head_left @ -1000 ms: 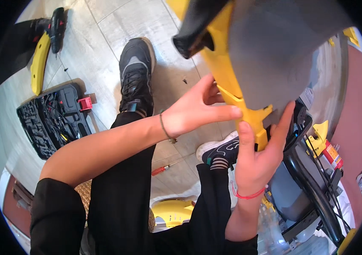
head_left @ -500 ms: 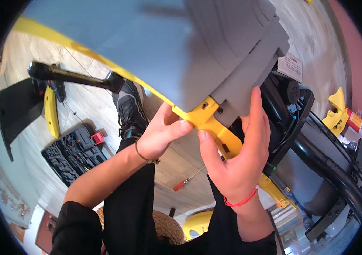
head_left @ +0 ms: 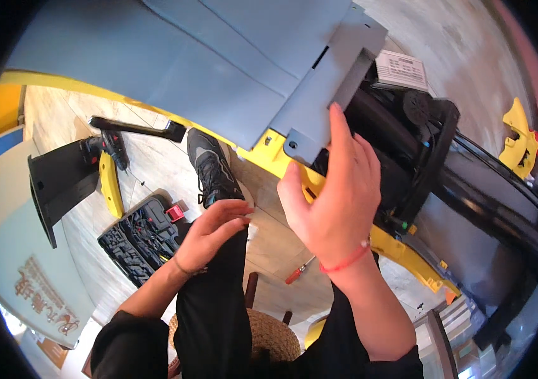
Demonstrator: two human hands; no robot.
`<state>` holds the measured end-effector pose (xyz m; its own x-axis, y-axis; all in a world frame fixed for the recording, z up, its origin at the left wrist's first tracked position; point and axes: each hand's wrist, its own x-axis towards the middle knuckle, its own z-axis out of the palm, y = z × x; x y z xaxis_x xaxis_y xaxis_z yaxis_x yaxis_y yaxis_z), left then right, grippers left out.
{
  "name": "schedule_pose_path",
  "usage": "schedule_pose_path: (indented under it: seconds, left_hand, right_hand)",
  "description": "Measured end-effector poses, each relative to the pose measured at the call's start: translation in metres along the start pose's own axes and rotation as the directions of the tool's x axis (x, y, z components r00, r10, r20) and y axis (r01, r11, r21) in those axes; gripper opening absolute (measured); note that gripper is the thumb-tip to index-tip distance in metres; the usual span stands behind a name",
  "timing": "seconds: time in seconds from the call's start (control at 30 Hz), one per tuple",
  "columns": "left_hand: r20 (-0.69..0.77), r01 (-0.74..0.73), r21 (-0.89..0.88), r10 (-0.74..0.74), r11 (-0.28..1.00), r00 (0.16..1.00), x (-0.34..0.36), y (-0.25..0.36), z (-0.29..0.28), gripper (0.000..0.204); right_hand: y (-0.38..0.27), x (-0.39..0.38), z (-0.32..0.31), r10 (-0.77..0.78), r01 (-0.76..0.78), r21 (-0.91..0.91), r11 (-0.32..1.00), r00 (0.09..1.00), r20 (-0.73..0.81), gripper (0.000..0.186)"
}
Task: Disassembling and reassembling yellow fairing components of an electric scooter using hand tools.
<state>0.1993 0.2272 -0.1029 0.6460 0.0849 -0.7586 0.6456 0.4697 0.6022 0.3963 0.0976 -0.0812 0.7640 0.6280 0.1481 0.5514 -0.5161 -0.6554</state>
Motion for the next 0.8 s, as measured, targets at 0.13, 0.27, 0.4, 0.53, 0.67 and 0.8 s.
schedule_pose_path:
  seconds: [0.13, 0.27, 0.4, 0.53, 0.67, 0.8]
  left_hand:
    - [-0.137, -0.042, 0.036, 0.047, 0.998, 0.989, -0.082, 0.013, -0.014, 0.036]
    - [-0.195, -0.063, 0.069, 0.076, 0.996, 0.978, -0.190, 0.020, -0.013, 0.037]
    - [-0.269, -0.153, 0.067, 0.165, 0.986, 0.949, -0.285, 0.010, -0.002, 0.044]
    - [-0.416, -0.320, 0.090, 0.327, 0.943, 0.849, -0.331, -0.011, 0.026, 0.038]
    - [-0.360, -0.492, 0.391, 0.621, 0.778, 0.696, -0.353, 0.020, 0.037, 0.020]
    - [-0.094, -0.844, 0.359, 0.915, 0.398, 0.392, -0.392, 0.074, 0.083, 0.016]
  right_hand:
    - [-0.007, -0.003, 0.002, 0.002, -0.007, -0.102, 0.995, 0.999, -0.044, 0.063]
    - [-0.017, -0.004, -0.002, 0.008, -0.019, -0.104, 0.994, 0.995, -0.102, 0.061]
    - [-0.034, -0.048, -0.035, -0.071, 0.061, -0.154, 0.986, 0.996, -0.054, 0.059]
    - [-0.052, -0.131, -0.118, 0.090, -0.090, -0.018, 0.996, 0.924, 0.372, 0.053]
    - [-0.094, -0.220, -0.184, 0.330, -0.335, -0.015, 0.942, 0.917, 0.223, 0.050]
    - [-0.153, -0.297, -0.205, 0.421, -0.423, -0.037, 0.905, 0.905, -0.058, 0.060]
